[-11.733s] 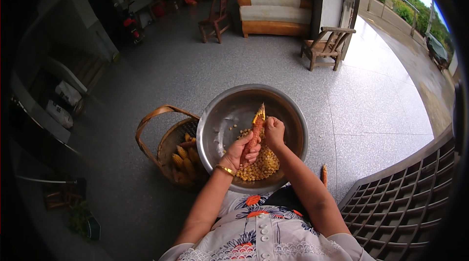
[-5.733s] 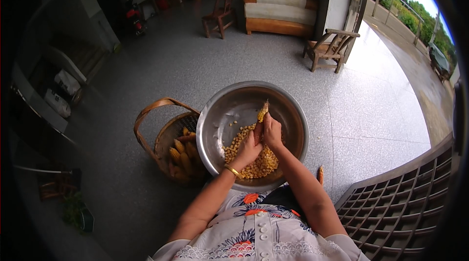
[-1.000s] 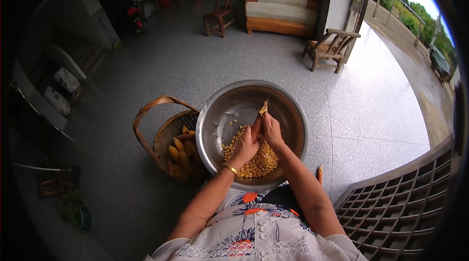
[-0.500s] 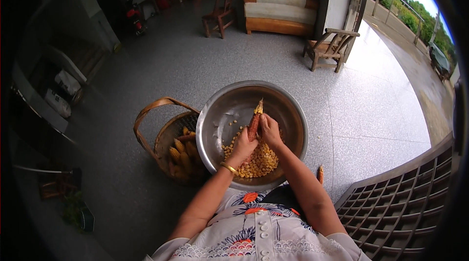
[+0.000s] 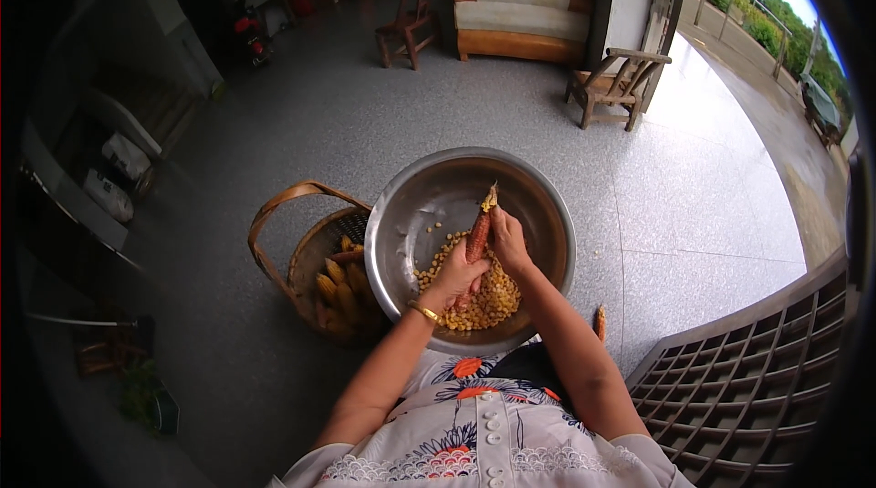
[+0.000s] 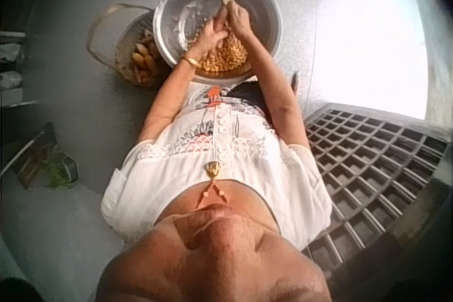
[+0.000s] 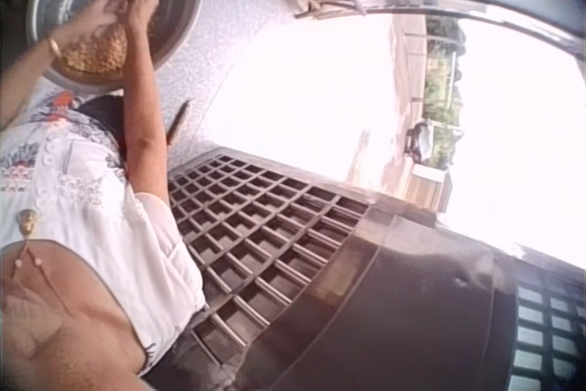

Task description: The person shells corn by stripping kernels off corn cobs into a metal bowl by hand.

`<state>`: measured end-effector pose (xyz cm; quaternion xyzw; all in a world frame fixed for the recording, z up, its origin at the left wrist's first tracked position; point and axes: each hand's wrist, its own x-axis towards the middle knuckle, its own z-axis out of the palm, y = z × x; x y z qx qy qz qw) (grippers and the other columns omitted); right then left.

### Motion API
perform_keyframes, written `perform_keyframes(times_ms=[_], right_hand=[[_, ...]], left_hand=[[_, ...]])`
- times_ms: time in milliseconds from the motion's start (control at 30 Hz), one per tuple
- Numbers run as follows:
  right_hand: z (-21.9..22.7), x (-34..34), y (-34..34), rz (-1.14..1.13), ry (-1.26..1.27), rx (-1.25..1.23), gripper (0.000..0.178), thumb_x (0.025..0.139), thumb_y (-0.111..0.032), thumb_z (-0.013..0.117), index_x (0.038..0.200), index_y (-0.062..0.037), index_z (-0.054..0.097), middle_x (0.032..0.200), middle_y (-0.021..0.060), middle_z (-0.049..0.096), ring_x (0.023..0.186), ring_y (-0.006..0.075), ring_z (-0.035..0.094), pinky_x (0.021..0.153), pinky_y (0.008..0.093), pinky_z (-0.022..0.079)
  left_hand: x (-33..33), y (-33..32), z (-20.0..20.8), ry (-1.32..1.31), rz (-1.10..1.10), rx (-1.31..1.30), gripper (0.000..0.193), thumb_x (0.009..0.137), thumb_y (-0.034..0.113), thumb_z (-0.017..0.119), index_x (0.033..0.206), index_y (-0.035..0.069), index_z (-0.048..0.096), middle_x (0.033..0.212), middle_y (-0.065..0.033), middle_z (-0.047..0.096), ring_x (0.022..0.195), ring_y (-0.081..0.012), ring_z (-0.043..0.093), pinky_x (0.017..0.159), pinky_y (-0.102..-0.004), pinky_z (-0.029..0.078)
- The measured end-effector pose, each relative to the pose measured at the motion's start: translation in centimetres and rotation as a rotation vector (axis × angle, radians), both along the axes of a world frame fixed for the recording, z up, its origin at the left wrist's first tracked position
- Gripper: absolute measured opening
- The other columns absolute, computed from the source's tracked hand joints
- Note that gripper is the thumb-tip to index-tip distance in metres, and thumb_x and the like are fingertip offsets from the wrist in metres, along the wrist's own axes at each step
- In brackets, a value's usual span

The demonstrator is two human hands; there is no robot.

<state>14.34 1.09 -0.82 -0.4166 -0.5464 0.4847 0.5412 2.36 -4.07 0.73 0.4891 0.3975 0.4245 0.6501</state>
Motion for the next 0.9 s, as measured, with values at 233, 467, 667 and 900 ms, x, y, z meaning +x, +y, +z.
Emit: perform_keyframes(times_ms=[233,467,667,900], right_hand=[[-0.1,-0.6,-0.1,0.113,0.179,-0.048,0.038,0.089,-0.039,0.036,0.083,-0.0049,0.050,0.069,-0.0030,0.046,0.057,0.0050,0.040,0.049,0.0186,0.032],[0.0,-0.3,0.0,-0.011,0.043,-0.186,0.043,0.088,-0.042,0.035,0.082,-0.0024,0.053,0.064,0.0011,0.051,0.056,0.0102,0.047,0.052,0.0262,0.039],[-0.6,-0.3,0.2,-0.274,-0.414,0.067,0.053,0.089,-0.042,0.030,0.070,0.0026,0.050,0.059,0.0135,0.051,0.056,0.0208,0.050,0.054,0.0337,0.039],[-0.8,-0.1,0.5,-0.212,-0.380,0.087,0.052,0.089,-0.042,0.029,0.072,0.0025,0.050,0.059,0.0146,0.050,0.056,0.0245,0.050,0.055,0.0356,0.039]], left_hand=[[-0.5,0.1,0.4,-0.174,-0.057,-0.133,0.029,0.078,0.007,0.054,0.103,0.007,0.038,0.064,0.0014,0.042,0.041,-0.0037,0.038,0.036,-0.0164,0.034],[0.1,0.0,-1.5,1.093,0.387,0.711,0.033,0.070,0.003,0.053,0.101,0.002,0.041,0.069,-0.0195,0.055,0.062,-0.0339,0.056,0.053,-0.0421,0.045],[0.2,-0.1,-1.5,1.023,0.339,0.658,0.037,0.069,0.002,0.051,0.104,0.000,0.041,0.074,-0.0240,0.055,0.068,-0.0385,0.055,0.057,-0.0439,0.044],[-0.6,0.9,-3.1,0.555,0.149,0.485,0.042,0.069,0.003,0.054,0.108,0.002,0.038,0.072,-0.0081,0.052,0.050,-0.0204,0.052,0.046,-0.0308,0.042]])
